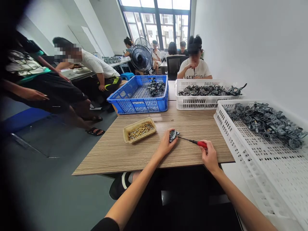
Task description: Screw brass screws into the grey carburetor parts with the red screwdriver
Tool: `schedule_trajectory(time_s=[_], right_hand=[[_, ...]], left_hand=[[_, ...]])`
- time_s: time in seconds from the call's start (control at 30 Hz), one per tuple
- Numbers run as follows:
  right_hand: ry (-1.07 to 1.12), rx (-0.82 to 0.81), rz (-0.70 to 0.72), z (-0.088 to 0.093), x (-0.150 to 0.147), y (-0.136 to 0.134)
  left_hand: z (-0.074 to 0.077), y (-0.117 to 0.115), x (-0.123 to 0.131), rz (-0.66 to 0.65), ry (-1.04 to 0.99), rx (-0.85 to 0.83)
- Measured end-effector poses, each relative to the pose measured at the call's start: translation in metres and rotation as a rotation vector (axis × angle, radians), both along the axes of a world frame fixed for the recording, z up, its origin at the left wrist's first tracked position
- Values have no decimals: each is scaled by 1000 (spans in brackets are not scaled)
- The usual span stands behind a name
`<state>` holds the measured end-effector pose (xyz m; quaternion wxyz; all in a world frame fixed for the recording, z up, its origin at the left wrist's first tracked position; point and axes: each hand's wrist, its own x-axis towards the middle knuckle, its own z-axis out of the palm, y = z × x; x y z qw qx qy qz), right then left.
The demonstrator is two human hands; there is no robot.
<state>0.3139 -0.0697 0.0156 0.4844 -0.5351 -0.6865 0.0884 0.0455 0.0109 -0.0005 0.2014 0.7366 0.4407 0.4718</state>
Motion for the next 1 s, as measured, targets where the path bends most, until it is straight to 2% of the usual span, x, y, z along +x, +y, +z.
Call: schedule_trajectory(time_s=[0.43,1.0], right_hand=[[43,-80,5,-7,2,5],[37,-144,-3,-5,2,6]], left_hand=[[-3,1,0,-10,-9,6],[-2,0,0,0,-24,2]])
